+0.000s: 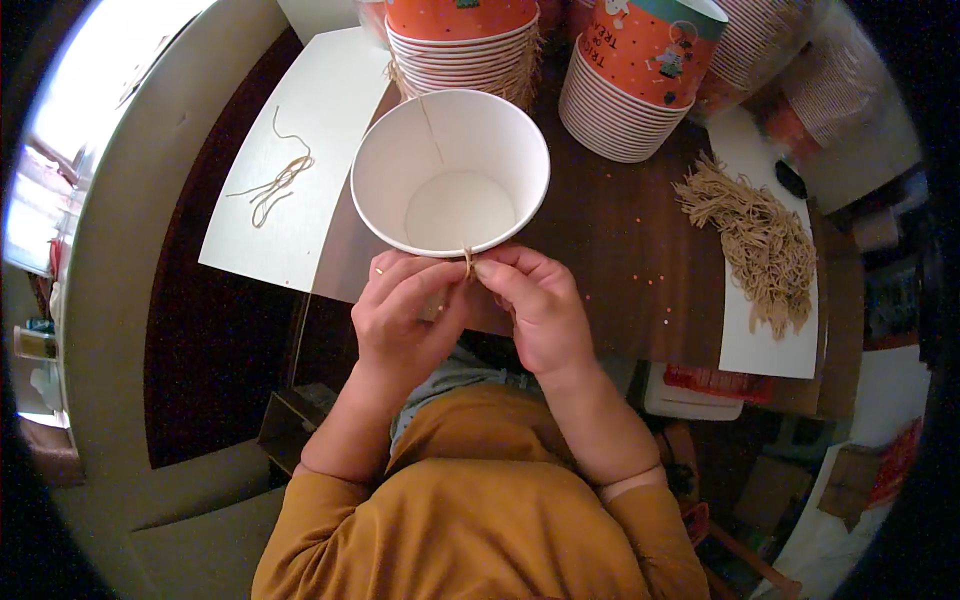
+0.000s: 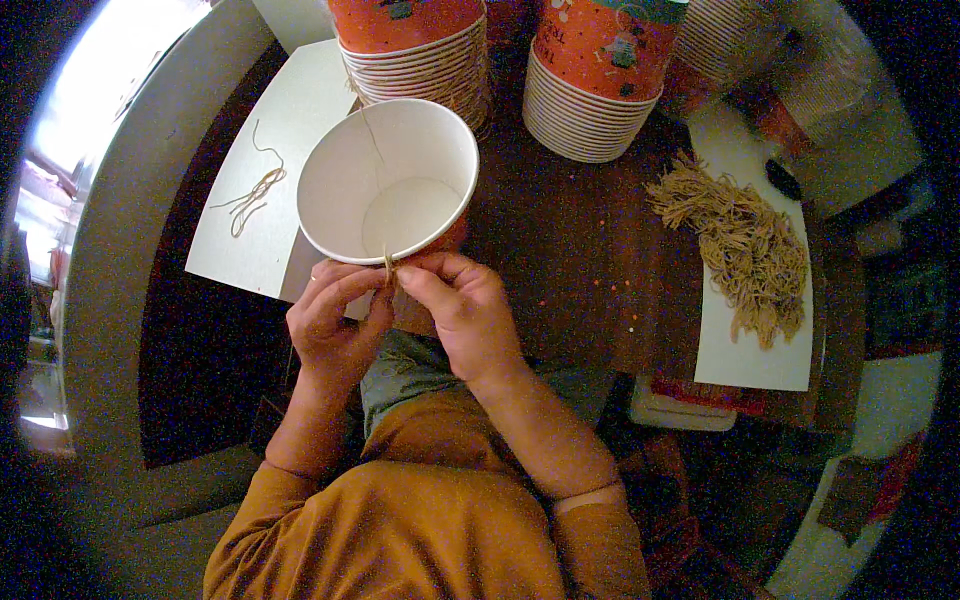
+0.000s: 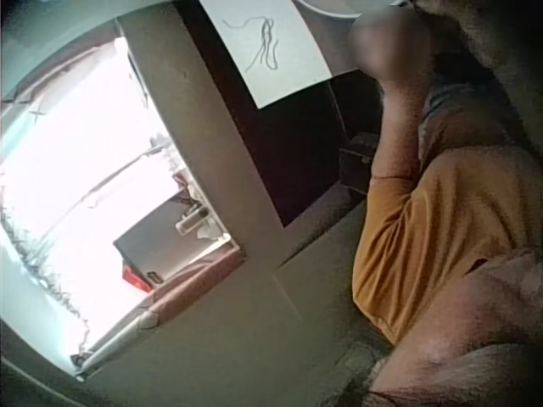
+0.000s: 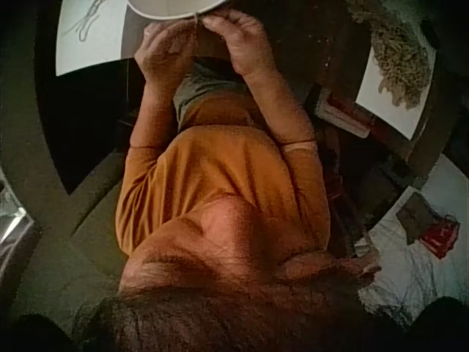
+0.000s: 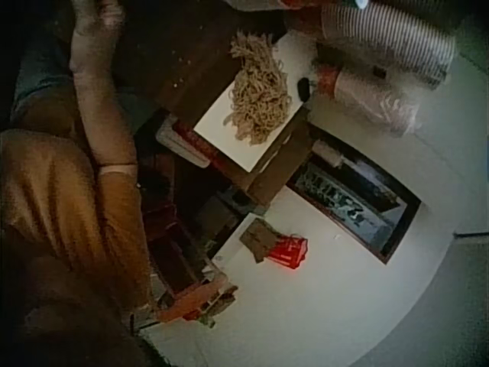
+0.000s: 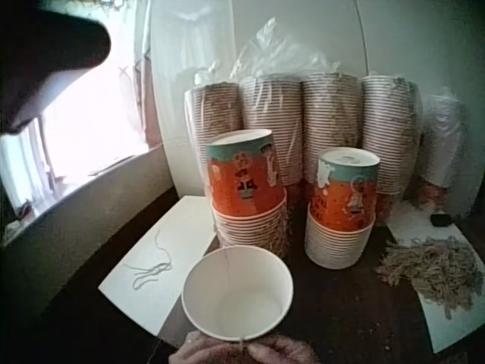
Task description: Attaching twine handles to paper buckets at a workstation.
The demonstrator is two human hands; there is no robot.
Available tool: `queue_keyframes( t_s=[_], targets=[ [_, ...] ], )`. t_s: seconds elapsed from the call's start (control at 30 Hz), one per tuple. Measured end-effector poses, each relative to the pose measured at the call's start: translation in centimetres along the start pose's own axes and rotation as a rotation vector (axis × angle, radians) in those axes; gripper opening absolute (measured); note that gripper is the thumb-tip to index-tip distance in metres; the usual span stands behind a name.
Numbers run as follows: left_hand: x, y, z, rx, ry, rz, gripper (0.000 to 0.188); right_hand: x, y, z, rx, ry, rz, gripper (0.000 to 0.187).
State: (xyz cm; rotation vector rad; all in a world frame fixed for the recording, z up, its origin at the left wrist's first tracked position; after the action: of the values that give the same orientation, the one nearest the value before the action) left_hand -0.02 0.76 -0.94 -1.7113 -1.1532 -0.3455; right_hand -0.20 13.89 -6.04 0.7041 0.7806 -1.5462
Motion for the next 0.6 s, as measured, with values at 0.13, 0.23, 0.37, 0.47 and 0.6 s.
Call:
queue_keyframes(
  t_s=[0.13, 0.23, 0.37, 0.47, 0.6],
  targets=[
    [0.3, -0.2, -0.1, -0.019, 0.037, -0.006, 0.023, 0.0, 0.0, 0.3, -0.010, 0.007, -0.048, 0.013],
    [0.0, -0.1, 0.0, 0.001, 0.027, 0.011, 0.021, 0.1, 0.0, 0.3, -0.016, 0.025, -0.061, 0.013],
    [0.1, 0.1, -0.1, 0.025, -0.021, 0.060, 0.019, -0.4, 0.0, 0.3, 0.009, 0.063, -0.007, 0.016],
    [0.0, 0.2, -0.1, 0.017, -0.005, 0.051, 0.018, -0.6, -0.1, 0.6, 0.011, -0.014, 0.020, 0.018],
    [-0.3, 0.5, -0.4, -0.016, 0.019, 0.027, 0.019, -0.4, 0.0, 1.2, 0.020, 0.016, 0.083, 0.015]
  ],
)
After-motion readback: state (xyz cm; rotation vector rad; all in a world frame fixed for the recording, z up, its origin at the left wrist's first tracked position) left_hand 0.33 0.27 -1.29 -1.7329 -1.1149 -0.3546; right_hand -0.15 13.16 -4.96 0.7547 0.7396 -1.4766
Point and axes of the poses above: each hand's wrist, its own y-axis away from the middle knuckle, its own z-axis out of the palm, x = y × z, the point moved 4 cm from there along -y, towards the middle knuckle, and after that the axes turned 14 degrees about -z, right-handed, at the moved point
